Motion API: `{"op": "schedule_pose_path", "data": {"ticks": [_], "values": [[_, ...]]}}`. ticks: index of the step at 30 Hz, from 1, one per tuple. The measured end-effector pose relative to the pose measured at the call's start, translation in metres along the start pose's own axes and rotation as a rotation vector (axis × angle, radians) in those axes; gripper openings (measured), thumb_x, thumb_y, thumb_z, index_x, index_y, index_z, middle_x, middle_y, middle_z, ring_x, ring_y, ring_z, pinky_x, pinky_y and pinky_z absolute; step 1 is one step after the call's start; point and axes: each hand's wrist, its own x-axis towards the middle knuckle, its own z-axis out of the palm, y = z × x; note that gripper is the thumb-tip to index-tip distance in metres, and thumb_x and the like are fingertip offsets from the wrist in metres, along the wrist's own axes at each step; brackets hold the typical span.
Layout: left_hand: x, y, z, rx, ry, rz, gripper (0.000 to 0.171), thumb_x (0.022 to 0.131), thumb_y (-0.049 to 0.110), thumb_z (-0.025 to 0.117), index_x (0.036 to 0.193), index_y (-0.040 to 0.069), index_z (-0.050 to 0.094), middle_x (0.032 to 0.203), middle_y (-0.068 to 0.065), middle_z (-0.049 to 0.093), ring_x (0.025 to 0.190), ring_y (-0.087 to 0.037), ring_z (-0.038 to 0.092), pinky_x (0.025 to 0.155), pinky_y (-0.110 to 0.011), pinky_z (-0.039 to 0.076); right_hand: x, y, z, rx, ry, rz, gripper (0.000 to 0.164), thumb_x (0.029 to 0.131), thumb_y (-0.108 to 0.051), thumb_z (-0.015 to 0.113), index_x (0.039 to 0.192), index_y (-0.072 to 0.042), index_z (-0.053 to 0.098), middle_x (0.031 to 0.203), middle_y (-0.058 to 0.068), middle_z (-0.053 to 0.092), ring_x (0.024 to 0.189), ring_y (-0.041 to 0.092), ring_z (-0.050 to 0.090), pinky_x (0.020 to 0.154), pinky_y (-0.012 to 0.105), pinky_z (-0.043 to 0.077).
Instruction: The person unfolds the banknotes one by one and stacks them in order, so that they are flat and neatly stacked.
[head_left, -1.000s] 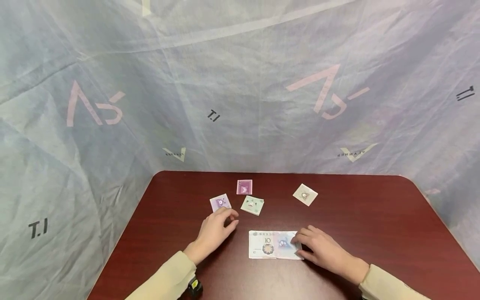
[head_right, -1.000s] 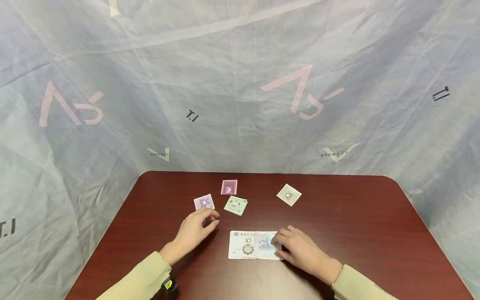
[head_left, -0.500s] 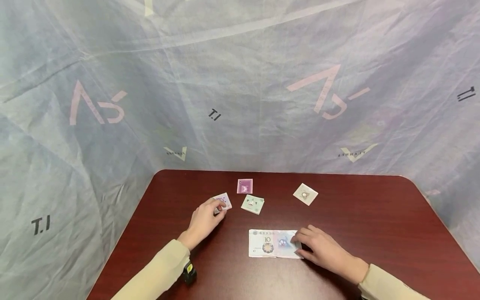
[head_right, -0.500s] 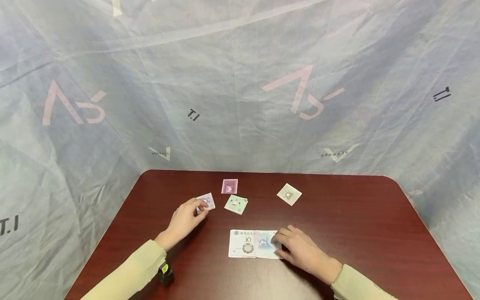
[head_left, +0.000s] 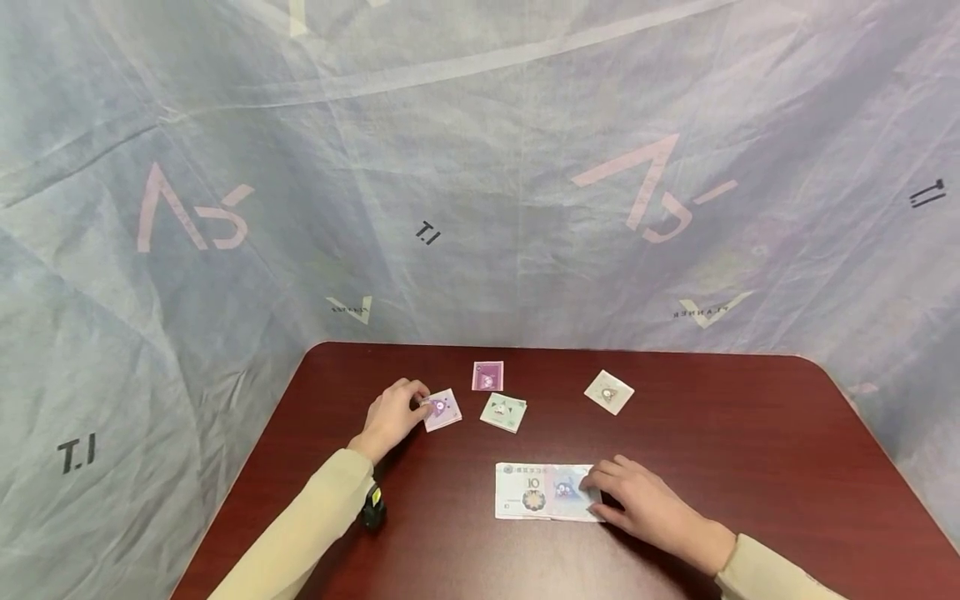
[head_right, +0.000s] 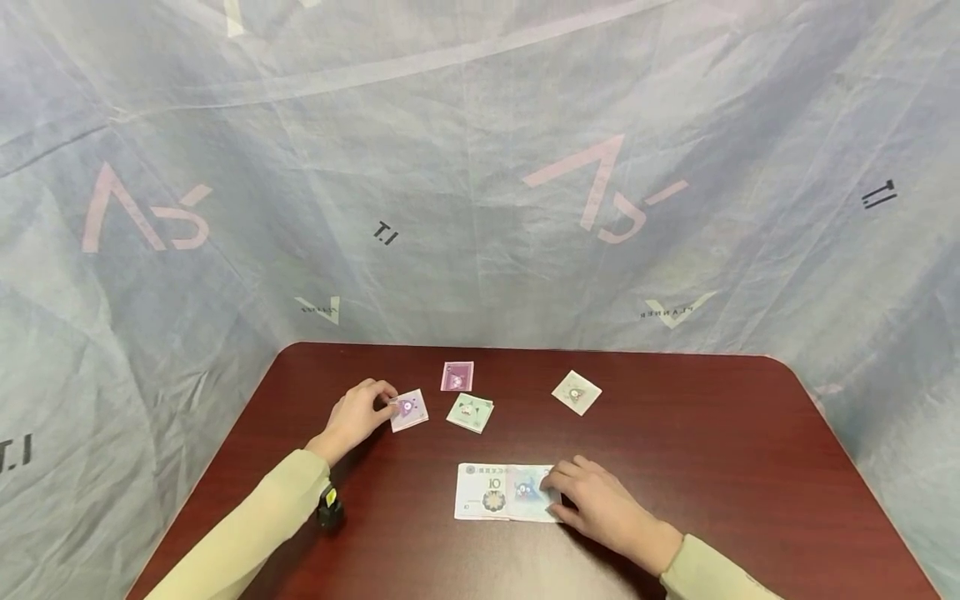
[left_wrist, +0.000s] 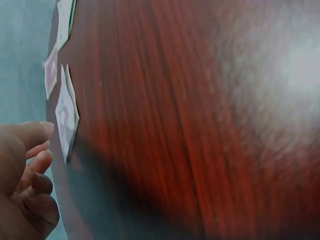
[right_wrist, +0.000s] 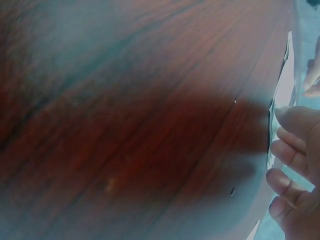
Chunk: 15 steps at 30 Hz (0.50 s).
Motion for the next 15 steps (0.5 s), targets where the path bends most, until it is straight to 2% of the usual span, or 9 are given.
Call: {"op": "schedule_pose_path", "data": {"ticks": [5,9,15], "values": [[0.0057,-0.0033,0.0015,0.022,-0.038,-0.034,0.029,0.089,0.027,0.083,0.112,0.012,0.073,0.101,-0.005,0.064,0.087,-0.025,0.065,0.073,-0.046,0.053,0.0021,-0.0013,-0.0005,-0.006,0.005,-0.002,0.032,0.078,-0.017,0.089,0.105,-0.016,0.073,0.101,-0.011,0.067,0.094,0.009,0.061,0.088,0.048,0.054],[0.0077,-0.0009,0.0016,0.030,-0.051,-0.061,0.033,0.089,0.026,0.083,0.113,0.008,0.071,0.105,-0.010,0.063,0.092,-0.029,0.066,0.077,-0.050,0.054,0.0024,-0.0017,-0.0010,-0.003,0.012,-0.010,0.031,0.079,-0.017,0.090,0.105,-0.016,0.073,0.101,-0.011,0.067,0.092,0.009,0.059,0.084,0.039,0.053],[0.0116,0.0041,-0.0008,0.046,-0.078,-0.086,0.030,0.088,0.024,0.084,0.108,0.007,0.069,0.104,-0.012,0.062,0.085,-0.032,0.064,0.075,-0.051,0.053,0.0020,-0.0013,0.0001,-0.008,0.006,-0.008,0.031,0.079,-0.018,0.089,0.105,-0.016,0.073,0.101,-0.011,0.067,0.092,0.008,0.059,0.084,0.038,0.052]]}}
